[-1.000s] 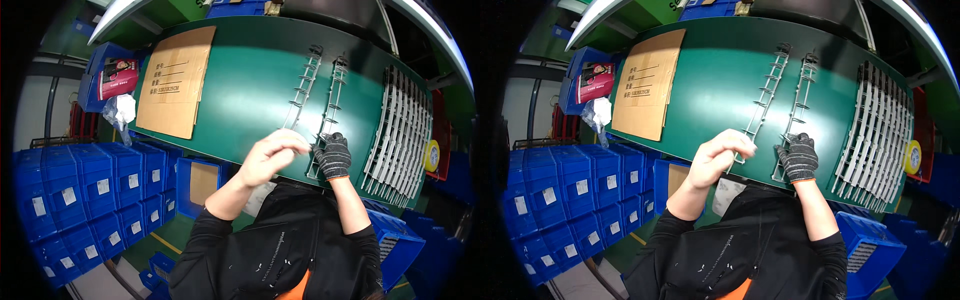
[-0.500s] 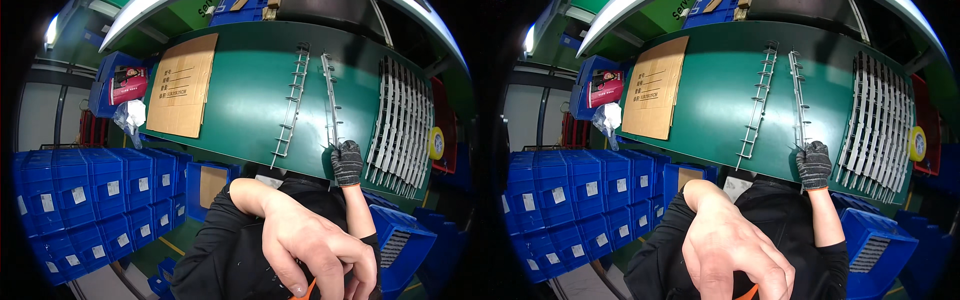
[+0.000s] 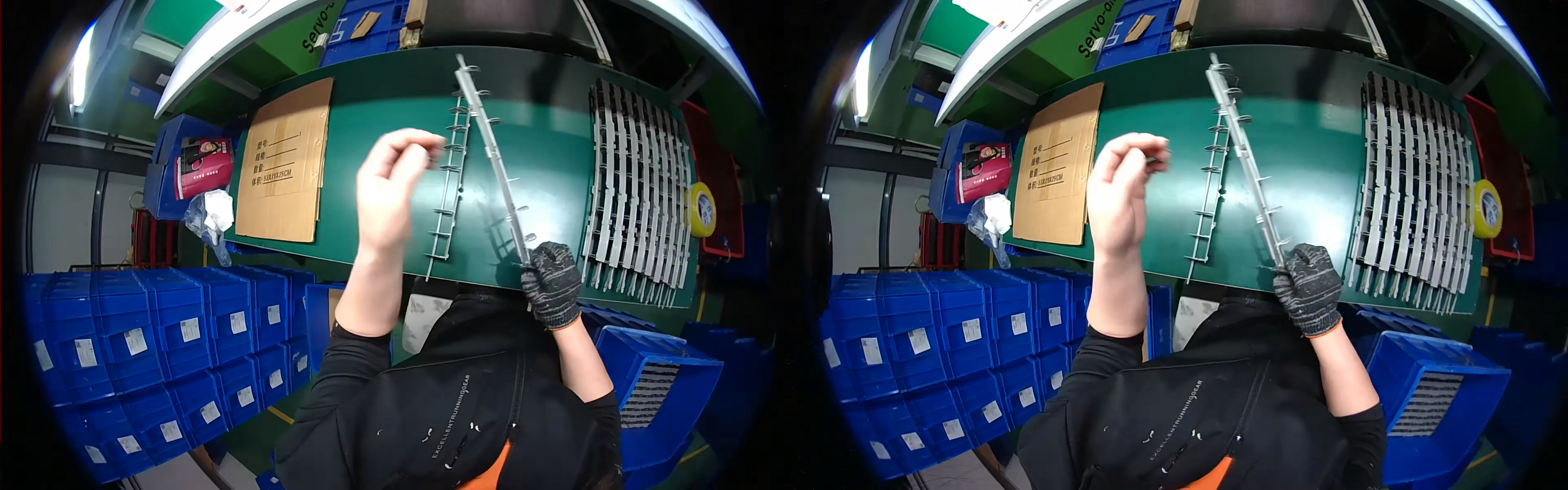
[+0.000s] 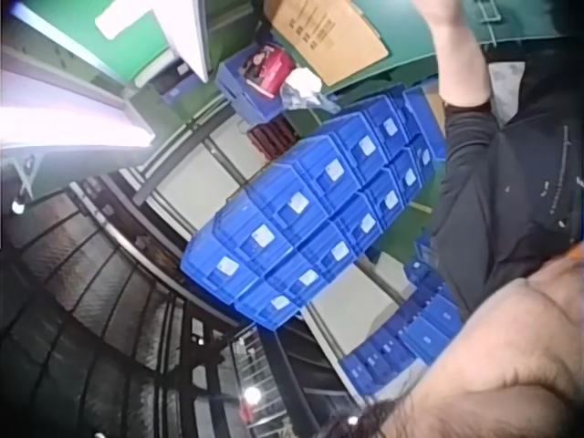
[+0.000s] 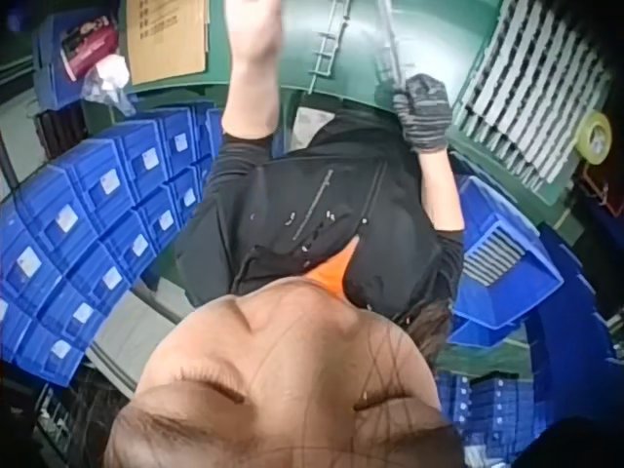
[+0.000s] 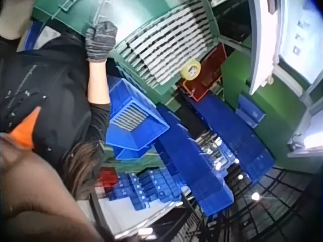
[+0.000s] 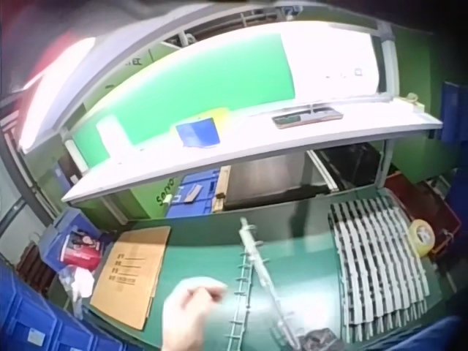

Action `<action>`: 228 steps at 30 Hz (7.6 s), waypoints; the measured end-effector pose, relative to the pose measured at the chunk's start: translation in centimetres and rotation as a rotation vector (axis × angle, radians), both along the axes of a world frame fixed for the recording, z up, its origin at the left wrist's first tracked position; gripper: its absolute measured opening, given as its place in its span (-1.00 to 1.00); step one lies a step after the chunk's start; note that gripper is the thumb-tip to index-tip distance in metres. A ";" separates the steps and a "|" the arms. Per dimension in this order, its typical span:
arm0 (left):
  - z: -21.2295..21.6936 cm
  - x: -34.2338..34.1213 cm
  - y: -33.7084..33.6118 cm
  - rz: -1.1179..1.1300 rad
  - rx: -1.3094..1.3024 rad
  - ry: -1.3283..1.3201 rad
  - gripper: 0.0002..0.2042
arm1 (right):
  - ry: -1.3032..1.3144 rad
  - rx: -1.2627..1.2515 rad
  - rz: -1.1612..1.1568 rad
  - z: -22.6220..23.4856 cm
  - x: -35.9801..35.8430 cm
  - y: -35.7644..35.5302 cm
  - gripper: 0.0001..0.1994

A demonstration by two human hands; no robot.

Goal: The person trims excess material from molded plastic components using a blade, stacks the trimmed components on the workbench, and places the stacks into a blue bin.

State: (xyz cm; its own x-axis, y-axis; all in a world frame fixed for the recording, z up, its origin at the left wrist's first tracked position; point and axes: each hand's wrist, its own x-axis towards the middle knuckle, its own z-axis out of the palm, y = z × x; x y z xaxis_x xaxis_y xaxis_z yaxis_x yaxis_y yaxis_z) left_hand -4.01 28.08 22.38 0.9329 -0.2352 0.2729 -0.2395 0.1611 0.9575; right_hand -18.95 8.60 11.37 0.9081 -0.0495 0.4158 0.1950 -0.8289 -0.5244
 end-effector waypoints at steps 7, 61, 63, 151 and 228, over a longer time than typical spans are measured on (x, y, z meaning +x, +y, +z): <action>-3.5 5.5 1.8 0.302 -0.115 0.237 -0.76 | -0.078 0.038 0.270 2.7 0.5 2.9 -0.85; -4.6 -3.8 -2.4 -0.491 0.045 0.713 -0.74 | 0.282 0.679 0.137 5.8 2.6 1.5 -0.86; -4.9 -3.7 -2.3 -0.490 0.047 0.723 -0.74 | 0.268 0.677 0.146 5.7 2.7 1.6 -0.86; -6.0 -3.9 -1.7 -0.465 -0.117 0.732 -0.53 | 0.154 0.295 0.069 6.3 2.8 2.4 -0.88; -8.4 -3.2 -2.4 -0.553 -0.039 0.710 -0.73 | 0.306 1.096 -0.145 5.2 3.5 0.8 -0.88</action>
State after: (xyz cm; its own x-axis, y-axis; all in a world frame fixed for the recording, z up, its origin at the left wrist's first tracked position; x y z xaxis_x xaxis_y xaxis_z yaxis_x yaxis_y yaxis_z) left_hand -7.25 25.64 13.99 0.6412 -0.7031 -0.3075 0.5281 0.1136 0.8416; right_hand -15.41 9.40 16.57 0.9201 -0.3609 -0.1524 -0.1250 0.0983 -0.9873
